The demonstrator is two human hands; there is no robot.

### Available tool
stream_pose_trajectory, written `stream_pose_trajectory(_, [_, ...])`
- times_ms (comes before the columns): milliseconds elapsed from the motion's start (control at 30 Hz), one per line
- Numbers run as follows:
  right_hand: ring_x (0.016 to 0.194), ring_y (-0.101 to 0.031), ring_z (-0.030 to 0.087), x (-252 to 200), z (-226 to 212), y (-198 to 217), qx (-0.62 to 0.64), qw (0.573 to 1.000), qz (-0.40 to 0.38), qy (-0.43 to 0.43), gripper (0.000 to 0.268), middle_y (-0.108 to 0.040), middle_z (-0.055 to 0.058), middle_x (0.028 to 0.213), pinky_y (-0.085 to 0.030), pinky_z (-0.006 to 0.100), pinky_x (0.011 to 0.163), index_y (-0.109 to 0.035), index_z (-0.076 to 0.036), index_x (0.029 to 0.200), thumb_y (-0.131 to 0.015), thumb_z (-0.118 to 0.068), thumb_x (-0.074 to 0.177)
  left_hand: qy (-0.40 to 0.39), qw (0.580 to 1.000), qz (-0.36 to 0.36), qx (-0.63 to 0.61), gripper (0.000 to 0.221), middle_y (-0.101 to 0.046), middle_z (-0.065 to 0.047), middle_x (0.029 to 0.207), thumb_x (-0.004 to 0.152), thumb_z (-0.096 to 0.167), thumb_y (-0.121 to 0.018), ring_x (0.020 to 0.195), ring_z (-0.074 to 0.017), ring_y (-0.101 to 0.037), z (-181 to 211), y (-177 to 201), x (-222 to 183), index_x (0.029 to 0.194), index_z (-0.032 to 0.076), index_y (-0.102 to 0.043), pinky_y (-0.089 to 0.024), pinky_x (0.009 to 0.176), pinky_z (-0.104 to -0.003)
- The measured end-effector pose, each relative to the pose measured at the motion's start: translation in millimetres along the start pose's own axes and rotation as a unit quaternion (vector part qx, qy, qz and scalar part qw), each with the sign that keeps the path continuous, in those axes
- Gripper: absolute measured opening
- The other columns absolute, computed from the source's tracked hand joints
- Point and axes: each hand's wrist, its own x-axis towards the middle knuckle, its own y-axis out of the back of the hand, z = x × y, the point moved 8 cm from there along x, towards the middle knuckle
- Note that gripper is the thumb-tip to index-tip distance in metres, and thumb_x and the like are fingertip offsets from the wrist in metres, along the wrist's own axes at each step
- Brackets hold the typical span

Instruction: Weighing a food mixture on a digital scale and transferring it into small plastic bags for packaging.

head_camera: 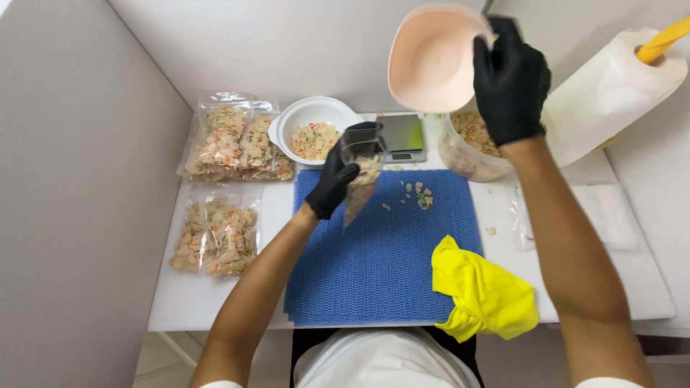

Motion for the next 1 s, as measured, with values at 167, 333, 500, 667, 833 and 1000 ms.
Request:
stream_pose_trajectory(167, [0.083,-0.072,0.047,-36,49,-111,-0.097,0.973,-0.208,-0.032,0.033,-0.076,0.021,0.093,-0.056,0.056,0.064,-0.074,-0.017,0.127,-0.060,-0.035,0.103,-0.076,0.994,0.071,0.014,0.090,-0.054,-0.019,0.150,0.090,0.064,-0.075,0.138,-0.0330,-0.056,10,39,-34,0.151,0.005,-0.045,-0.049,0.117,-0.050])
stream_pose_trajectory(333, [0.097,-0.074,0.040,-69,73,-182,-0.107,0.937,-0.318,-0.096,0.031,-0.078,0.015,0.097,-0.055,0.055,0.083,-0.068,-0.027,0.130,-0.060,-0.034,0.101,-0.100,0.990,0.097,0.038,0.088,-0.056,-0.025,0.144,0.085,0.062,-0.072,0.127,-0.0313,-0.061,9,50,-43,0.137,-0.006,-0.054,-0.047,0.114,-0.045])
stream_pose_trajectory(500, [0.098,-0.075,0.036,-79,76,-216,-0.123,0.932,-0.337,-0.058,0.032,-0.077,0.015,0.096,-0.057,0.050,0.084,-0.069,-0.019,0.129,-0.061,-0.032,0.101,-0.086,0.989,0.107,0.054,0.087,-0.057,-0.025,0.141,0.090,0.065,-0.069,0.124,-0.0297,-0.062,17,43,-45,0.138,-0.006,-0.056,-0.050,0.109,-0.041])
stream_pose_trajectory(667, [0.088,-0.076,0.034,-71,54,-206,-0.158,0.936,-0.314,-0.026,0.026,-0.076,0.014,0.088,-0.058,0.047,0.077,-0.071,-0.012,0.115,-0.064,-0.031,0.100,-0.044,0.997,0.049,0.040,0.066,-0.053,-0.028,0.144,0.100,0.039,-0.063,0.129,-0.0294,-0.054,32,36,-45,0.136,-0.016,-0.051,-0.041,0.117,-0.036])
stream_pose_trajectory(833, [0.085,-0.075,0.037,-71,42,-193,-0.127,0.949,-0.286,-0.045,0.025,-0.075,0.018,0.086,-0.058,0.048,0.074,-0.070,-0.006,0.106,-0.064,-0.029,0.101,-0.010,0.998,0.026,0.057,0.052,-0.054,-0.036,0.139,0.103,0.012,-0.057,0.127,-0.0326,-0.049,52,20,-38,0.134,-0.028,-0.045,-0.036,0.121,-0.026])
stream_pose_trajectory(1000, [0.072,-0.072,0.019,-63,19,-146,-0.244,0.959,-0.131,0.056,0.024,-0.065,-0.001,0.080,-0.059,0.038,0.056,-0.066,-0.022,0.107,-0.066,-0.044,0.099,-0.053,0.995,0.044,0.067,0.062,-0.055,-0.034,0.139,0.098,0.029,-0.061,0.128,-0.0354,-0.052,38,33,-37,0.133,-0.021,-0.050,-0.040,0.118,-0.035])
